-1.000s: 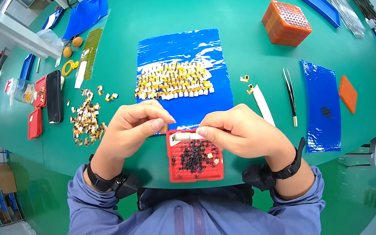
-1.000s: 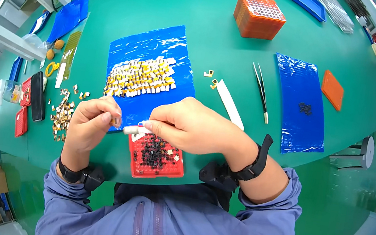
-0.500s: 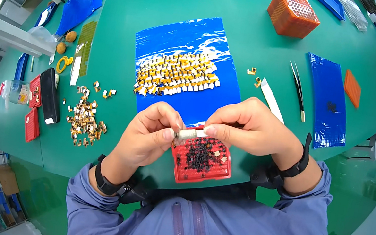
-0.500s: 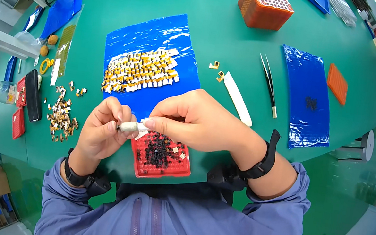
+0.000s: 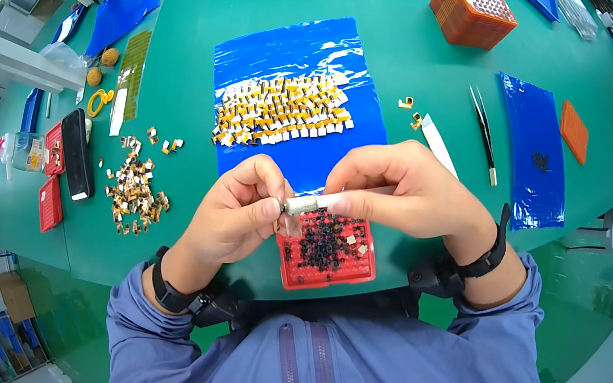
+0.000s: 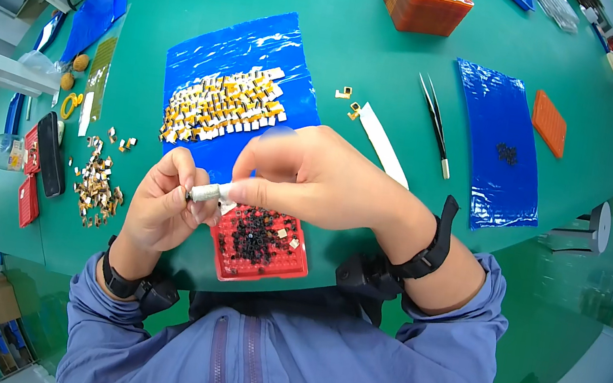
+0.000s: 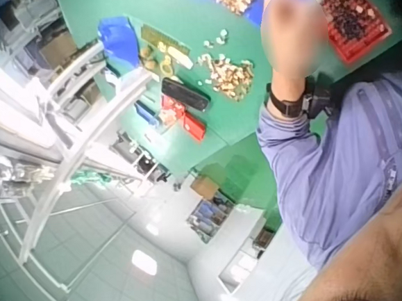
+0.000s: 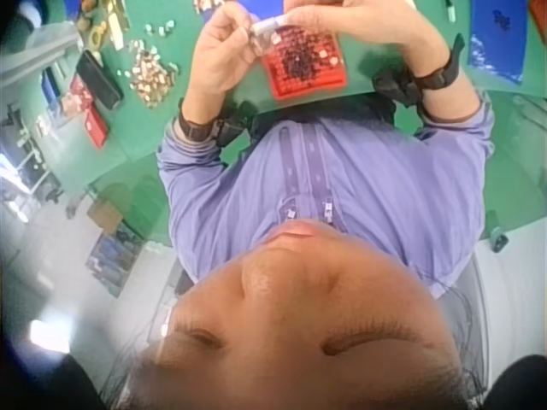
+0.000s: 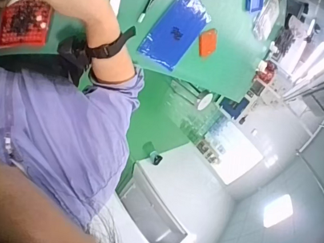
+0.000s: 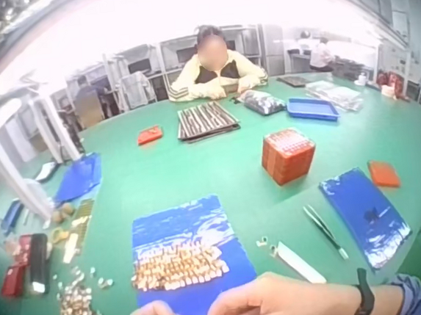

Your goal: The person sits at a green workbench and repeatedly picks up small electronic components from a red tray. They use a white cylindrical tool to apply a substance to the components and then place them onto a blue sheet. The process is repetitive, involving picking, applying, and placing small items.

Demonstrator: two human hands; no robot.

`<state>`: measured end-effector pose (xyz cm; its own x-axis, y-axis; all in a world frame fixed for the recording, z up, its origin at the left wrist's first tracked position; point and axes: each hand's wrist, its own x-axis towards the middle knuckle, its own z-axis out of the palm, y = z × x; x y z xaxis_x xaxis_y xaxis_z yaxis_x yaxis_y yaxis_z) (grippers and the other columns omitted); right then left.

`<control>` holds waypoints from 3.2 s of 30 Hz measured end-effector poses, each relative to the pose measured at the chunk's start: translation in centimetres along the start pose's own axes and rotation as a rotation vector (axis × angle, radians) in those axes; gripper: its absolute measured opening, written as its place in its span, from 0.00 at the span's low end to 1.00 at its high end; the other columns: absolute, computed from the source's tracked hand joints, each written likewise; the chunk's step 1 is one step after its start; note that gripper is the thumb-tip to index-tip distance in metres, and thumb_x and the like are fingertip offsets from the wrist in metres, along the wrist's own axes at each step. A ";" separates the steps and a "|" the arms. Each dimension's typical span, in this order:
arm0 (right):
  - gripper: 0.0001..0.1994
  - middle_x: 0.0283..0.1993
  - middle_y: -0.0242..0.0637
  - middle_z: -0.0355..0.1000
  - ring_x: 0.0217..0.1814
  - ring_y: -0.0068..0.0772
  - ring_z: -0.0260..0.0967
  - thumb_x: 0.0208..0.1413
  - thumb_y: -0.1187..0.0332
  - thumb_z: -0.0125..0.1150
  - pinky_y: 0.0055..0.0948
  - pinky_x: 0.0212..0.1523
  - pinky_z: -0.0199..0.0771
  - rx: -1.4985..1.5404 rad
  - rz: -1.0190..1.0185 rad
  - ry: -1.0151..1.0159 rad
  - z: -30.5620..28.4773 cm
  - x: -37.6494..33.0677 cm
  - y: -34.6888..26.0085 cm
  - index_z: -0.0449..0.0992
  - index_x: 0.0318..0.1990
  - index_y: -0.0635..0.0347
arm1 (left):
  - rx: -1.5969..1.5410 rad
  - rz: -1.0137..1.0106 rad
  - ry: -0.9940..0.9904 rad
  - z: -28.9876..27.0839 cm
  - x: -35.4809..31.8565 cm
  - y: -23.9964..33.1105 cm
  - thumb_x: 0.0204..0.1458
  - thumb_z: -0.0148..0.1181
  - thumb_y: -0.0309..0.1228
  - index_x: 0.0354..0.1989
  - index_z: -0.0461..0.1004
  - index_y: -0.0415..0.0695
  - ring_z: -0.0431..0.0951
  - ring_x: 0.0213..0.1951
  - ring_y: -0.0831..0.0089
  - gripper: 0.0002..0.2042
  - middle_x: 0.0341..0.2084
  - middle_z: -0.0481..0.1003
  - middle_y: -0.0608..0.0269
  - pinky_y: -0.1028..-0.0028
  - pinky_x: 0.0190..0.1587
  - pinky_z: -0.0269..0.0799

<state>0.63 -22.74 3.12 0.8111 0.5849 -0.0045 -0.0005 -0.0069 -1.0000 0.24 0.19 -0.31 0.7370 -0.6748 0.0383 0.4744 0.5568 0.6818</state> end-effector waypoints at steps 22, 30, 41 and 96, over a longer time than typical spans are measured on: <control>0.08 0.18 0.27 0.65 0.19 0.15 0.57 0.54 0.67 0.59 0.19 0.20 0.57 -0.205 -0.082 0.032 -0.1 -0.1 0.1 0.75 0.32 0.63 | 0.172 -0.048 0.082 0.0 -0.1 0.1 0.55 0.55 0.33 0.32 0.62 0.43 0.72 0.28 0.73 0.09 0.23 0.70 0.62 0.72 0.35 0.72; 0.09 0.19 0.28 0.67 0.20 0.14 0.60 0.55 0.66 0.58 0.18 0.21 0.59 -0.085 0.021 -0.022 -0.3 -0.2 -0.5 0.75 0.31 0.63 | 0.248 -0.040 0.062 0.2 -0.1 0.4 0.56 0.54 0.33 0.31 0.61 0.44 0.71 0.23 0.74 0.09 0.19 0.69 0.63 0.73 0.33 0.70; 0.08 0.20 0.30 0.69 0.20 0.15 0.64 0.54 0.67 0.59 0.19 0.20 0.62 -0.107 0.093 -0.063 -0.6 -0.3 -1.3 0.75 0.31 0.64 | 0.202 0.002 0.017 -0.3 -0.2 0.1 0.54 0.55 0.29 0.33 0.64 0.41 0.74 0.27 0.75 0.07 0.24 0.71 0.62 0.75 0.34 0.71; 0.07 0.19 0.24 0.64 0.21 0.12 0.56 0.48 0.71 0.65 0.15 0.21 0.55 -0.431 -0.035 0.052 -2.2 0.1 -0.3 0.73 0.27 0.64 | 1.476 0.045 0.490 -4.2 1.8 3.5 0.48 0.59 0.23 0.28 0.73 0.38 0.68 0.22 0.86 0.02 0.19 0.72 0.69 0.82 0.25 0.64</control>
<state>2.02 -24.44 3.43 0.8346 0.5493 0.0409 0.2628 -0.3320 -0.9059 5.24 2.95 -0.87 0.9564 -0.2887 0.0448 -0.2120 -0.5803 0.7863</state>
